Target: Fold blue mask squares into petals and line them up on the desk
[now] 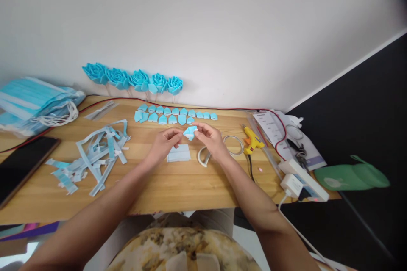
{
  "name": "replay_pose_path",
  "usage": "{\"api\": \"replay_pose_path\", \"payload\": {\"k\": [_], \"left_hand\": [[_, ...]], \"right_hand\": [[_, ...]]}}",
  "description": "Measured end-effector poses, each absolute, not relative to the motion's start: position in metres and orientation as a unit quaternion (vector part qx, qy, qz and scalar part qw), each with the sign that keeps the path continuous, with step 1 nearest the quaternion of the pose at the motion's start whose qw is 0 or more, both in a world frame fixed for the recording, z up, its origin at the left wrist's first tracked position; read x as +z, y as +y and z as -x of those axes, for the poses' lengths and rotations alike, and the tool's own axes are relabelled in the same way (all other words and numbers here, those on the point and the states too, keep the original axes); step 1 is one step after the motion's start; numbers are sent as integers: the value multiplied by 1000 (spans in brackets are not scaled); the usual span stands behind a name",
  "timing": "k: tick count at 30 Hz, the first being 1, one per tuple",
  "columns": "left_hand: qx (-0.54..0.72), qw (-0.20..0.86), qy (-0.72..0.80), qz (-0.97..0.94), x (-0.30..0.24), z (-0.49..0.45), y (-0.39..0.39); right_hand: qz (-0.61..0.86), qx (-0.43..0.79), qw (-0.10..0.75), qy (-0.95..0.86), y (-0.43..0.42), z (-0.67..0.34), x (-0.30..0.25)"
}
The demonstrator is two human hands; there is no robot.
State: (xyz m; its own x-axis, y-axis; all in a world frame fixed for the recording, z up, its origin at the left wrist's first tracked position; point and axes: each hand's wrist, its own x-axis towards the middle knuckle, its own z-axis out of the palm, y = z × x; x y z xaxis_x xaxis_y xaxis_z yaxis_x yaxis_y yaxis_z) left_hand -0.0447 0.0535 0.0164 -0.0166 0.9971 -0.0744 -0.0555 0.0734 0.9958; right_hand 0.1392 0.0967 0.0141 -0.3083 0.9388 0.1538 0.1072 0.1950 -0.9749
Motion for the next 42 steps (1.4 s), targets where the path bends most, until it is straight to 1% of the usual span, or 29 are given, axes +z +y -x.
{"api": "replay_pose_path", "payload": {"k": [2, 4, 6, 9, 12, 15, 18, 27, 33, 37, 40, 42], "left_hand": [[523, 521, 504, -448, 14, 45, 54], [537, 516, 501, -440, 13, 46, 55], [541, 517, 499, -437, 12, 47, 55], [537, 524, 492, -441, 12, 47, 54], [536, 527, 489, -443, 13, 47, 52], [537, 528, 488, -442, 13, 47, 52], [537, 528, 488, -441, 13, 47, 52], [539, 527, 492, -435, 17, 47, 52], [539, 527, 491, -437, 17, 47, 52], [536, 528, 490, -440, 16, 47, 52], [538, 530, 487, -440, 13, 48, 53], [539, 529, 486, -440, 13, 48, 53]], "right_hand": [[436, 434, 450, -647, 104, -145, 12], [471, 355, 470, -656, 112, -151, 10], [500, 271, 467, -677, 120, -158, 6], [514, 179, 420, -726, 129, -164, 0], [504, 127, 345, -781, 132, -167, -8], [490, 106, 289, -815, 133, -167, -13], [477, 103, 266, -831, 132, -167, -14], [436, 82, 244, -863, 130, -167, -5], [437, 51, 185, -879, 128, -167, -6], [446, 16, 175, -878, 132, -163, -9], [443, 12, 163, -882, 135, -161, -9], [445, 11, 171, -879, 133, -162, -5]]}}
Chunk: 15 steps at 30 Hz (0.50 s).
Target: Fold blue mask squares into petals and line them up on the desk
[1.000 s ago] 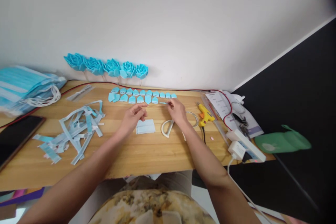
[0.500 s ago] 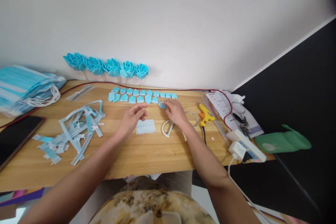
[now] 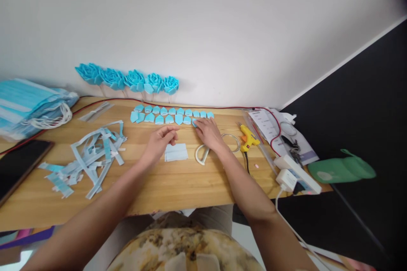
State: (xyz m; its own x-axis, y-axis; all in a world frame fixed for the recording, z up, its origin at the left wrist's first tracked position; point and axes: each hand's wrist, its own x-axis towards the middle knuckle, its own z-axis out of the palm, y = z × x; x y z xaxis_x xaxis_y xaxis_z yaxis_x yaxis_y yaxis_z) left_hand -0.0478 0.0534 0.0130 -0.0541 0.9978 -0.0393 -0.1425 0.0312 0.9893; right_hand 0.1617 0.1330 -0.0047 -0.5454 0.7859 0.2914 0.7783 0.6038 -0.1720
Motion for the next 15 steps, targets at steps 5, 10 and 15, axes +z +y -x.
{"api": "replay_pose_path", "payload": {"k": [5, 10, 15], "left_hand": [[550, 519, 495, -428, 18, 48, 53], [564, 503, 499, -424, 21, 50, 54], [557, 502, 508, -424, 19, 50, 55]], "right_hand": [[422, 31, 233, -876, 113, -158, 14], [295, 98, 156, -937, 88, -135, 15], [293, 120, 150, -937, 86, -130, 7]]}}
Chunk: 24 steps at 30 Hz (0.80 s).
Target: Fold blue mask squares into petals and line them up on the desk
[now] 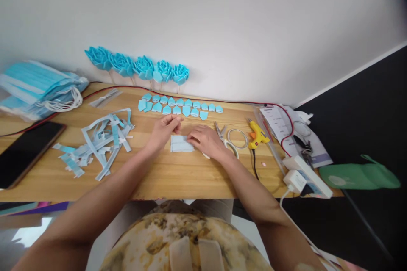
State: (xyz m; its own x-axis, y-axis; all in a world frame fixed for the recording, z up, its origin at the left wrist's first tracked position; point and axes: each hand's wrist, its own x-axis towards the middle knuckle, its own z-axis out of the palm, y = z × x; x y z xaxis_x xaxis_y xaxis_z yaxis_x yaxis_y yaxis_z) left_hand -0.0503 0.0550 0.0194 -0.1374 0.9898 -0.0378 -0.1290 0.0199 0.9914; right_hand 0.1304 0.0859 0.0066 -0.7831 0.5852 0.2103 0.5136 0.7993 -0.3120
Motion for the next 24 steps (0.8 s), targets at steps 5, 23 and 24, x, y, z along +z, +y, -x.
{"api": "replay_pose_path", "payload": {"k": [5, 23, 24], "left_hand": [[550, 519, 504, -417, 16, 50, 56], [509, 553, 500, -430, 4, 52, 59], [510, 548, 499, -435, 2, 52, 60]], "right_hand": [[321, 95, 142, -932, 90, -134, 7], [331, 113, 146, -926, 91, -134, 14], [332, 117, 150, -924, 92, -134, 15]]}}
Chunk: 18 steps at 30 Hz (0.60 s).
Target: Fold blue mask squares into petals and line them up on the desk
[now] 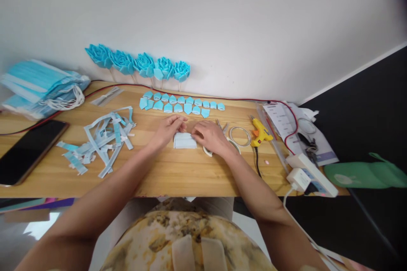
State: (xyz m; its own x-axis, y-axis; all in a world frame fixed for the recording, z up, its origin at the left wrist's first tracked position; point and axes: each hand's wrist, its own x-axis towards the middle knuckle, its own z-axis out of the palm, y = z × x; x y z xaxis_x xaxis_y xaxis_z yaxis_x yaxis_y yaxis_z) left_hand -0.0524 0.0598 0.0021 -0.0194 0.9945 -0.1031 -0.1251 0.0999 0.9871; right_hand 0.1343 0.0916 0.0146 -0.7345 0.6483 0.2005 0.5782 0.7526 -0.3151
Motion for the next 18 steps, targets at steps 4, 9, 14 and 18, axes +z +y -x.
{"api": "replay_pose_path", "payload": {"k": [4, 9, 14, 18], "left_hand": [[501, 521, 507, -469, -2, 53, 62], [486, 516, 509, -488, 1, 53, 62], [486, 525, 502, -486, 4, 53, 62], [450, 537, 523, -486, 9, 53, 60]], "right_hand": [[337, 143, 178, -913, 93, -136, 13], [348, 181, 222, -893, 96, -139, 9], [375, 198, 259, -867, 99, -141, 12], [415, 210, 291, -836, 100, -143, 16]]}}
